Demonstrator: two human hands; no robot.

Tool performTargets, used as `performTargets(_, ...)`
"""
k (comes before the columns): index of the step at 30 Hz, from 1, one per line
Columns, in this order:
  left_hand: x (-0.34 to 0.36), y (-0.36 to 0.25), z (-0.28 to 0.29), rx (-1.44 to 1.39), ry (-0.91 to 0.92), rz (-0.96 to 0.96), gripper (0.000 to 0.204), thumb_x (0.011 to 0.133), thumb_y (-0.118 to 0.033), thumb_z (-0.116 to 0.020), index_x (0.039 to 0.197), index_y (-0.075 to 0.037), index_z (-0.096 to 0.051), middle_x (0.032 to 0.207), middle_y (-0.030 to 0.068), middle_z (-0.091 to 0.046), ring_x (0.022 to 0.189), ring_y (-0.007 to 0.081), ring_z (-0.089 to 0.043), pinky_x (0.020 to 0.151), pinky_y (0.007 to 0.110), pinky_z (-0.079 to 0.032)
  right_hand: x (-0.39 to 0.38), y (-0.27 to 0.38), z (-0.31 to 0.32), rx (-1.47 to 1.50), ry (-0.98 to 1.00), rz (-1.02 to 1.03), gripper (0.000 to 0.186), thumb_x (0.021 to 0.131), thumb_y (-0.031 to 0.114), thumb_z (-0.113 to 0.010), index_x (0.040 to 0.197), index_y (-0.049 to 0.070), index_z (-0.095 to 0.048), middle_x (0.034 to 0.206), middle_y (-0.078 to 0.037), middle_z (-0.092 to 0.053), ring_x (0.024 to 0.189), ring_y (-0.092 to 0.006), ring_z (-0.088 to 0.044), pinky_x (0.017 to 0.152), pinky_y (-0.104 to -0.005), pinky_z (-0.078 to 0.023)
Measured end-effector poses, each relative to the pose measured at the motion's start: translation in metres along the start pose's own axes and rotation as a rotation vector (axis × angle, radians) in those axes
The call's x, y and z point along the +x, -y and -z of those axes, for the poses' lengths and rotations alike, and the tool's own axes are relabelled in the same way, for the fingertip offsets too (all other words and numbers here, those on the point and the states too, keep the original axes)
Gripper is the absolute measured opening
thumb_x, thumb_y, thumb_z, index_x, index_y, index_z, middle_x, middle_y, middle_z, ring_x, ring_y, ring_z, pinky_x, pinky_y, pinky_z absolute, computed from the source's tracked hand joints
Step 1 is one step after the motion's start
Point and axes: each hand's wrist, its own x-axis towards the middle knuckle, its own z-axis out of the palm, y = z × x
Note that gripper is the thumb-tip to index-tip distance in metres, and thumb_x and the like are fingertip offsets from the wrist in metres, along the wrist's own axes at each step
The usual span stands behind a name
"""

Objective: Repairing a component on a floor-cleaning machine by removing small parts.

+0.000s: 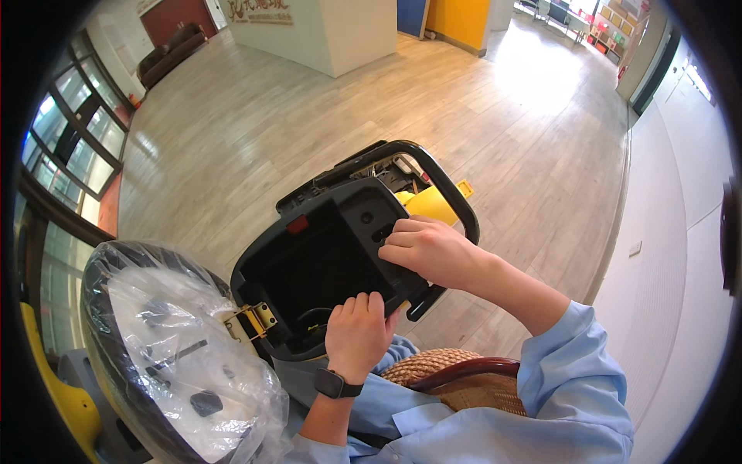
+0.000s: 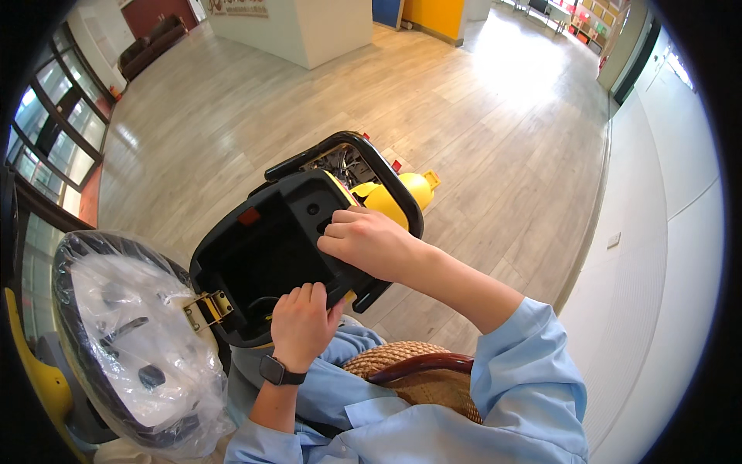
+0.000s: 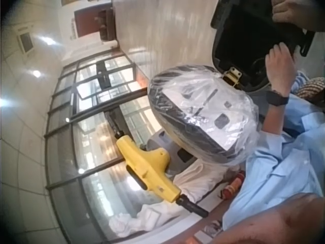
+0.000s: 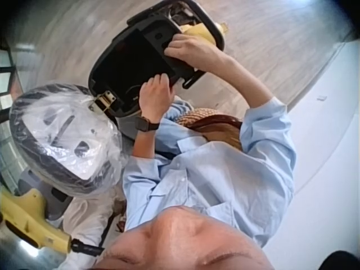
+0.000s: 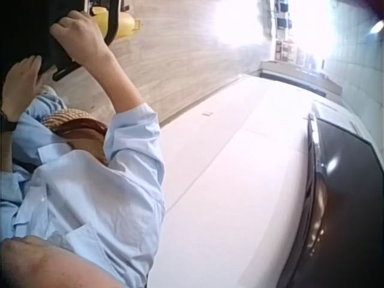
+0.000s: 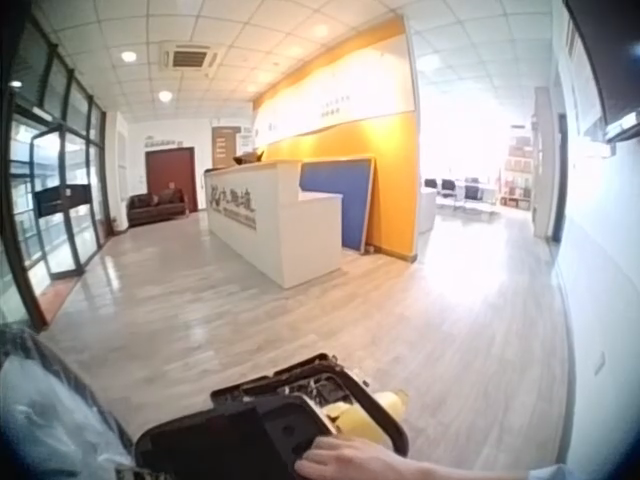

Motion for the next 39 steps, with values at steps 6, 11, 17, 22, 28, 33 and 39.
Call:
performTargets(6,0.005,0.001,0.013,-0.114,0.062,0.031,0.031,0.089,-0.029,-0.079,0.097,-0.002,-0.067,0.086,0.0129,-0.067,0.080,0.0323,-0.066,0.071,0.042,-0.053,-0.014,0.011,0.013,0.130,-0.326,-0.254,0.026,0.080,-0.002,-0.078,0.104,0.005,-0.071,0.094,-0.008,-0.073,0.092,-0.0277,-0.069,0.084,-0.0388,-0.057)
performTargets(11,0.041,0.004,0.033,-0.378,-0.207,0.058,0.022,0.087,-0.012,-0.079,0.105,0.000,-0.072,0.093,0.0144,-0.069,0.085,0.0330,-0.067,0.075,0.041,-0.055,-0.031,0.052,0.000,0.256,-0.663,-0.644,0.016,0.083,0.000,-0.080,0.096,0.003,-0.071,0.092,-0.012,-0.073,0.087,-0.0307,-0.071,0.077,-0.0381,-0.057)
performTargets(17,0.088,0.009,0.016,-0.313,-0.089,-0.071,0.010,0.085,-0.006,-0.078,0.095,-0.004,-0.078,0.087,0.0098,-0.064,0.083,0.0301,-0.067,0.074,0.041,-0.056,-0.026,0.056,-0.019,0.189,-0.784,-0.691,0.016,0.083,0.000,-0.079,0.096,0.003,-0.071,0.090,-0.012,-0.072,0.085,-0.0309,-0.069,0.077,-0.0389,-0.056)
performTargets(22,0.089,0.012,0.018,-0.298,-0.038,-0.090,0.007,0.086,-0.006,-0.078,0.092,-0.003,-0.074,0.088,0.0102,-0.064,0.083,0.0316,-0.067,0.073,0.041,-0.056,-0.003,0.038,-0.011,0.129,-0.646,-0.644,0.013,0.085,0.002,-0.079,0.092,0.001,-0.069,0.084,-0.013,-0.069,0.079,-0.0323,-0.067,0.071,-0.0401,-0.054)
performTargets(28,0.092,0.005,0.013,-0.245,-0.030,-0.049,0.012,0.085,-0.005,-0.079,0.090,-0.003,-0.068,0.088,0.0116,-0.063,0.082,0.0323,-0.067,0.072,0.042,-0.056,-0.001,0.027,-0.010,0.133,-0.582,-0.678,0.014,0.087,0.008,-0.078,0.088,0.003,-0.065,0.082,-0.012,-0.067,0.082,-0.0311,-0.066,0.074,-0.0416,-0.055)
performTargets(33,0.088,0.021,0.000,-0.454,-0.128,0.012,0.020,0.080,-0.007,-0.083,0.092,-0.003,-0.066,0.089,0.0110,-0.063,0.079,0.0292,-0.066,0.068,0.038,-0.055,-0.010,0.029,-0.006,0.118,-0.474,-0.553,0.009,0.088,0.006,-0.076,0.093,0.003,-0.068,0.085,-0.011,-0.067,0.087,-0.0298,-0.067,0.078,-0.0402,-0.056)
performTargets(39,0.087,0.032,0.003,-0.555,-0.131,-0.029,0.038,0.070,-0.019,-0.091,0.095,-0.008,-0.065,0.091,0.0075,-0.062,0.077,0.0259,-0.067,0.064,0.036,-0.055,-0.012,0.028,-0.018,0.204,-0.377,-0.491,0.009,0.088,0.004,-0.075,0.095,0.003,-0.069,0.087,-0.011,-0.067,0.086,-0.0300,-0.067,0.077,-0.0407,-0.056)
